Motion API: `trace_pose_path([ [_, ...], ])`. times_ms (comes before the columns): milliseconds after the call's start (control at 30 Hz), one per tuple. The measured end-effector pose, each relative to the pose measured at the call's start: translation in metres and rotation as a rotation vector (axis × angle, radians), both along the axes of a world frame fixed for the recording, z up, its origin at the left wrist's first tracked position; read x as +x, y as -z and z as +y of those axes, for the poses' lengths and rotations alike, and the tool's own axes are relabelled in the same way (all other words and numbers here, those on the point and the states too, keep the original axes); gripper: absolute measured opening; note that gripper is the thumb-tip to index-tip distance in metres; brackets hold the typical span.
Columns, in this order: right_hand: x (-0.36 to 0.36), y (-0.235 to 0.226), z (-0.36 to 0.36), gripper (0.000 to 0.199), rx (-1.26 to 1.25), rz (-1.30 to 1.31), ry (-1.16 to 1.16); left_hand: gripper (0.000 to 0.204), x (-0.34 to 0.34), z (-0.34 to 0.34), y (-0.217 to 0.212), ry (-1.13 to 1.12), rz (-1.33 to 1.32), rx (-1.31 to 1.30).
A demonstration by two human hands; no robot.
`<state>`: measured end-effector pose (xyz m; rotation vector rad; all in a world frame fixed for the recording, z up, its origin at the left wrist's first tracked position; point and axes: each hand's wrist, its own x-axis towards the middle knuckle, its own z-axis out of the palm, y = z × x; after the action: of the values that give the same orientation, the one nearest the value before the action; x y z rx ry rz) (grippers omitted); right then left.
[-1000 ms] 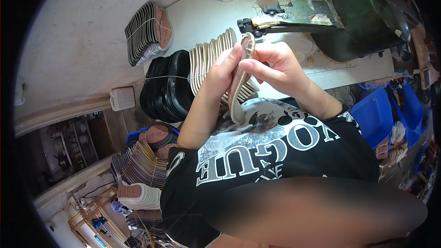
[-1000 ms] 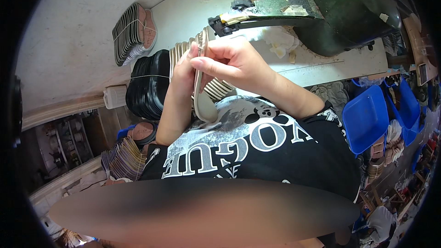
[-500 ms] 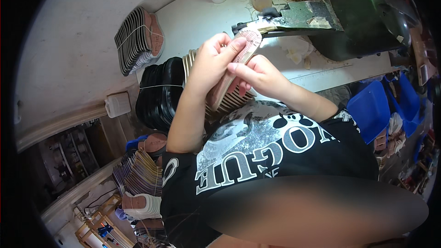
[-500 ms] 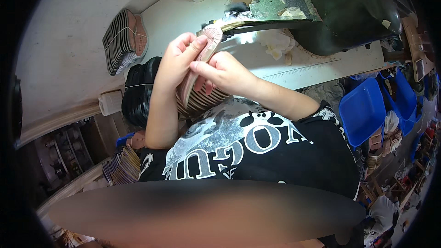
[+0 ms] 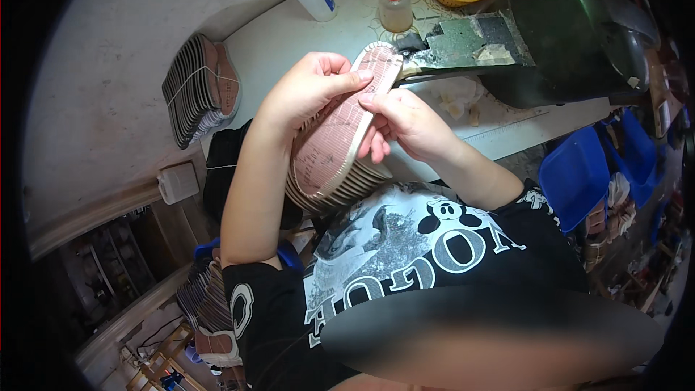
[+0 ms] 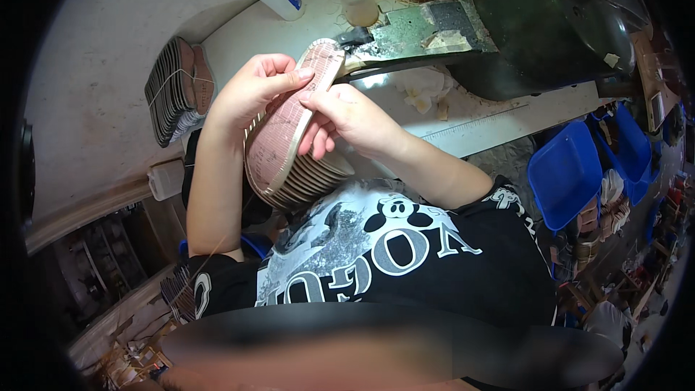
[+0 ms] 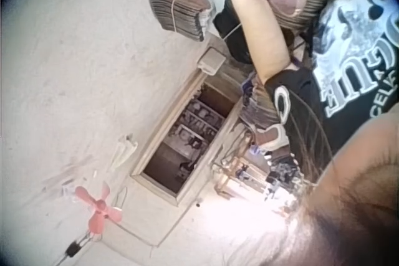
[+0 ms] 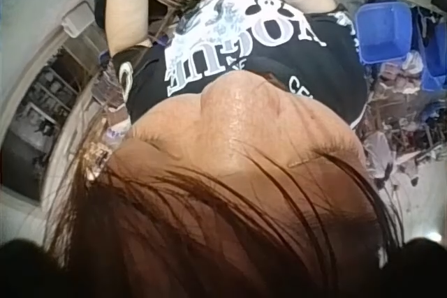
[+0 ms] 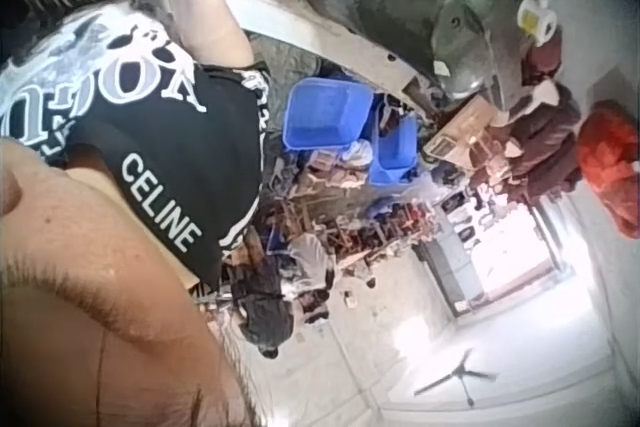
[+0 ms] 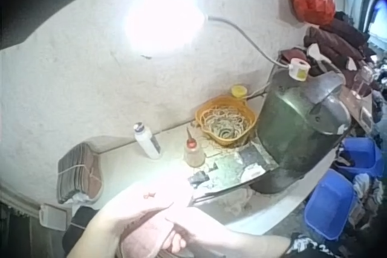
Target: Applying adhesive to shoe insoles and bundling them together in a factory setting.
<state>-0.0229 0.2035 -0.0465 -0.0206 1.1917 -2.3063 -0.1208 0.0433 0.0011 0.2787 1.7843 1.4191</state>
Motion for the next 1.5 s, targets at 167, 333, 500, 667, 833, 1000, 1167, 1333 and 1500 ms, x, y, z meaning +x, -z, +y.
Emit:
trace_pose_path([
  [167,0.000,-0.003,0.012,0.051,0.052,-0.004,0.117,0.035,0.003,0.017,-0.014,-0.005,0.024,-0.075],
  [333,0.005,0.006,0.007,0.048,0.157,-0.010,0.170,0.035,-0.001,0.007,0.000,-0.026,0.142,-0.099],
  [500,0.035,-0.027,-0.008,0.031,0.209,0.444,-0.057,0.032,0.050,-0.024,0.002,-0.279,0.048,0.125],
  [667,0.031,-0.036,-0.024,0.021,0.285,0.644,-0.115,0.029,0.084,-0.033,0.021,-0.487,-0.329,0.730],
  [833,0.035,-0.049,-0.026,0.012,0.369,0.753,-0.139,0.032,0.100,-0.024,0.009,-0.433,-0.201,0.563],
  [1000,0.045,-0.047,-0.026,0.012,0.298,0.671,-0.107,0.031,0.105,-0.022,0.008,-0.334,-0.165,0.628],
  [1167,0.046,-0.050,-0.026,0.012,0.316,0.702,-0.096,0.032,0.107,-0.024,0.013,-0.310,-0.230,0.684],
  [1333,0.046,-0.047,-0.031,0.013,0.342,0.703,-0.129,0.033,0.110,-0.027,0.016,-0.337,-0.225,0.724],
  [1500,0.047,-0.038,-0.039,0.029,0.446,0.794,-0.108,0.032,0.117,-0.036,0.041,-0.645,-0.163,0.728],
])
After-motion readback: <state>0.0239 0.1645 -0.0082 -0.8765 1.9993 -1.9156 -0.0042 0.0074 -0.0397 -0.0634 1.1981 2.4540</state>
